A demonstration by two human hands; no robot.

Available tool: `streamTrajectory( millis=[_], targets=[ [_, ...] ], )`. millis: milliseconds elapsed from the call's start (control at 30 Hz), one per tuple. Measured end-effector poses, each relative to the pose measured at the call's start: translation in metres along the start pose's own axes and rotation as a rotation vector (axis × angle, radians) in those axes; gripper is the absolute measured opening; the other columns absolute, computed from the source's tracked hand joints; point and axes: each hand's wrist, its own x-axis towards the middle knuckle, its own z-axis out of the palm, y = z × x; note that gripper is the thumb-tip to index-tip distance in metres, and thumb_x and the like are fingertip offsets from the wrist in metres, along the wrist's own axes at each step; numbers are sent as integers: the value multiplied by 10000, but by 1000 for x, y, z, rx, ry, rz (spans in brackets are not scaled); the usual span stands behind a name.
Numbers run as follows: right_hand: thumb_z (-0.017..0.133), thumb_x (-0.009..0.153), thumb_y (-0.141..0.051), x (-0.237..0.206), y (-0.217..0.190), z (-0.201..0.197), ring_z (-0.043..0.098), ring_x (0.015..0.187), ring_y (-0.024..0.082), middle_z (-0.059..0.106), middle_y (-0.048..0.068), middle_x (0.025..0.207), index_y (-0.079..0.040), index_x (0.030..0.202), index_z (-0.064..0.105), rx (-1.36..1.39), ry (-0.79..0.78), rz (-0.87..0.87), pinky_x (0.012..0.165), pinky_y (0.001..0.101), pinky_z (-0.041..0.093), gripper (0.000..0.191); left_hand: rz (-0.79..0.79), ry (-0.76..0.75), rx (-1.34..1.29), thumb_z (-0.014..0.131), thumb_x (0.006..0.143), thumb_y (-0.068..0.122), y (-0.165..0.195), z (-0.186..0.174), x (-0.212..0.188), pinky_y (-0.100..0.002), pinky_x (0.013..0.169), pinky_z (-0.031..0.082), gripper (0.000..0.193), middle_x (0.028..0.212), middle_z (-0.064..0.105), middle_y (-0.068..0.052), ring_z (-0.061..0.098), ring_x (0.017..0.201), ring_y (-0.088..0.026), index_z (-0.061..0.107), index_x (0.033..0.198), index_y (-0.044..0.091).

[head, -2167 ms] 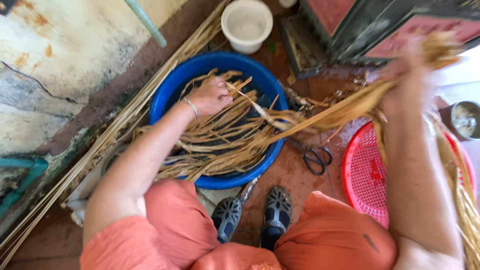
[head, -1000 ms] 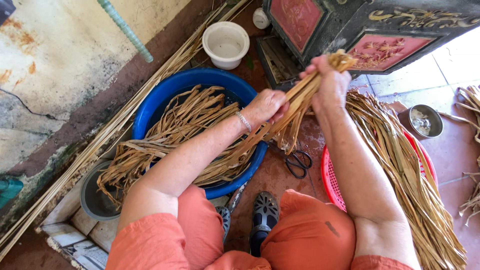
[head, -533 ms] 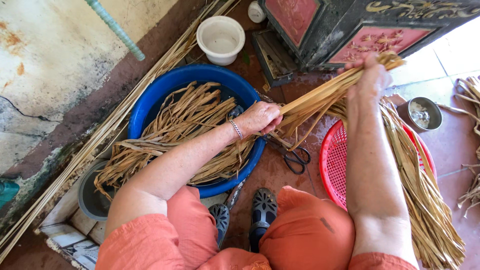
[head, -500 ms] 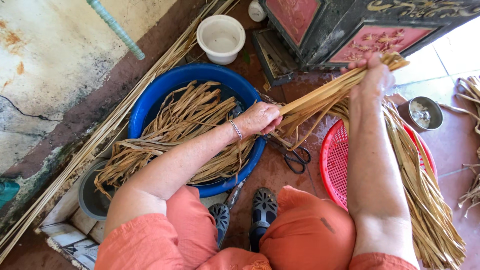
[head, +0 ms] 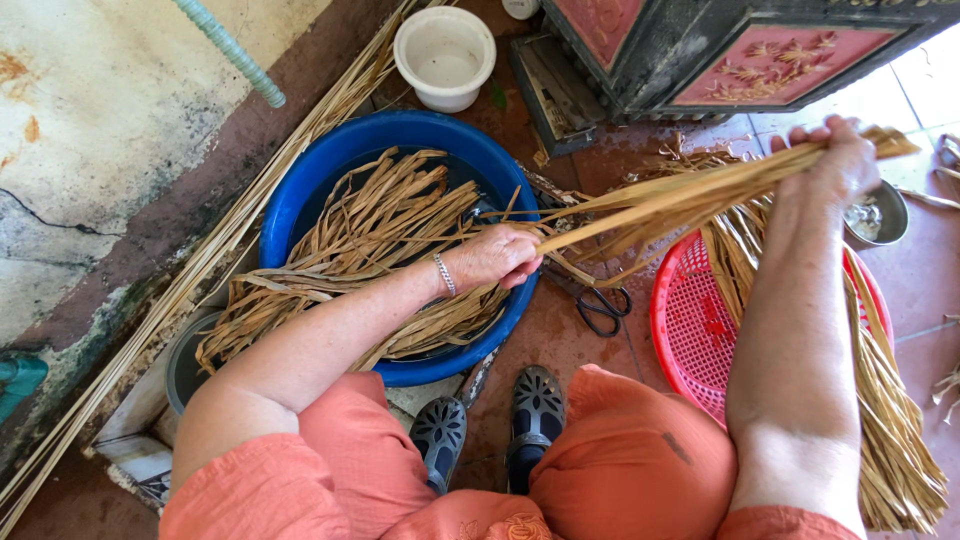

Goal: The person sits on the floor and repeatedly splits long bamboo strips by hand, pulling off thin layers from a bundle. The person places the split strips into a red basket and keeps the remaining bundle in a blue basin.

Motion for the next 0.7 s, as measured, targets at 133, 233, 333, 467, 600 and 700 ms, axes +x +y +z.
streamTrajectory(
  millis=[133,233,333,467,600,700],
  targets=[
    [570,967,-87,5,-15,-11,663,592,255,593,54,632,-31,924,623,39,109,31,694,527,644,88,26,-36,48,462,946,229,-7,-6,-16,-270,526,439,293,617,543,-9,510,510,-92,553,716,72],
    [542,959,-104,11,-21,-22,653,588,258,584,49,621,-44,913,603,101,120,40,705,541,626,97,-34,-29,127,446,957,239,-18,-14,-31,-250,543,444,295,604,548,-6,507,507,-90,561,729,91],
    [523,956,-123,18,-25,-36,644,604,256,587,51,621,-47,942,597,98,156,-1,732,553,632,107,12,-49,108,471,988,240,-39,-25,-42,-255,548,431,319,638,525,5,481,538,-83,543,726,73],
    [509,972,-170,27,-30,-47,634,658,238,550,26,647,-86,968,563,111,86,6,778,550,614,100,-122,-56,40,481,1012,251,-77,-42,-49,-250,553,420,294,672,521,24,468,564,-73,564,786,82],
    [632,1024,-151,22,-29,-35,725,780,273,656,84,797,-59,1037,591,19,58,-59,819,576,595,102,-259,-9,264,529,998,309,-98,-63,-45,-296,738,541,262,862,679,-48,634,764,-122,672,951,95],
    [684,1010,-151,-2,-32,-5,700,796,312,648,106,832,-58,1030,585,39,-220,-19,794,613,597,138,-487,83,903,699,898,372,-84,-74,-33,-569,1036,345,538,1334,490,-147,443,1247,-292,468,1344,180]
  ],
)
